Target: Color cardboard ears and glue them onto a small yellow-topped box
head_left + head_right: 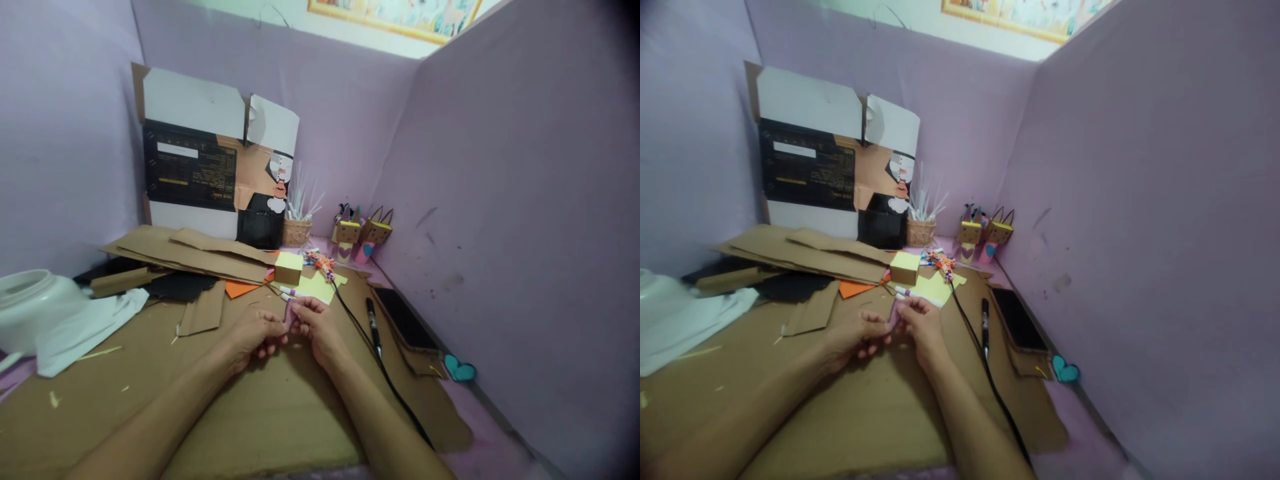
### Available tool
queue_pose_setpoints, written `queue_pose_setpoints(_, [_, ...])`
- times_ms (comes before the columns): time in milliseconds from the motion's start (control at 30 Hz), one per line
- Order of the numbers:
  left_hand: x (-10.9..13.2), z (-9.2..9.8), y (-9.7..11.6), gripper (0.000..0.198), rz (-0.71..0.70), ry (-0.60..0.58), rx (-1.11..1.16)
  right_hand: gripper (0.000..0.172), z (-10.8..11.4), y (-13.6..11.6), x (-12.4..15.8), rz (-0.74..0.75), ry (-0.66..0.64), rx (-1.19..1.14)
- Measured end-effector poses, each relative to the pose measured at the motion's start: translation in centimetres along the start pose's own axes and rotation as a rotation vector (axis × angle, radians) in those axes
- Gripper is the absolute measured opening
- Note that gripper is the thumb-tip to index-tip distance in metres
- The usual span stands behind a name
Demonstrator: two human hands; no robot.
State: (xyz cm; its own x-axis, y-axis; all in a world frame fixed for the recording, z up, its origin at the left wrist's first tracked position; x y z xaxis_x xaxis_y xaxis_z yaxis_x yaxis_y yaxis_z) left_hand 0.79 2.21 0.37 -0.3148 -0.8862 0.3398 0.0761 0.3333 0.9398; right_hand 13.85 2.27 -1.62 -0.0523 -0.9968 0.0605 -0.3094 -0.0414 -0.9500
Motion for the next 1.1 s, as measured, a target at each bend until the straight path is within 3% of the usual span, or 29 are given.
queue_pose_setpoints(600, [-0.1,-0.09,-0.01,0.012,-0.071,0.109,-0.087,0.021,-0.12,-0.07,0.19,-0.08,-0.04,-0.041])
queue_pose_setpoints(867, [-0.03,-0.32,-0.04,0.019,-0.089,0.09,-0.092,0.013,-0.15,0.02,0.24,-0.068,-0.031,0.062])
queue_pose_setpoints(1100, [-0.27,0.46,0.22,0.018,-0.193,0.202,0.003,0.005,-0.17,0.15,0.36,-0.012,-0.08,0.239])
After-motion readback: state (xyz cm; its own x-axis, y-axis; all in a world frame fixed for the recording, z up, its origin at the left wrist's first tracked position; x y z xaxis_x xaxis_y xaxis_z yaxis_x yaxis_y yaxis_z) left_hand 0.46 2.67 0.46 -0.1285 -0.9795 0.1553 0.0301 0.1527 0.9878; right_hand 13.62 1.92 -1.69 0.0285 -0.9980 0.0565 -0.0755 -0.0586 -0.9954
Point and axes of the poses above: each hand's wrist, its own x-axis away from the middle knuckle, its own z-axis out of the back of the hand, y = z × x, the point moved 1 cm from there along -x, towards the middle knuckle, and after that the axes turned 7 degrees about x, right-handed, at the moved point
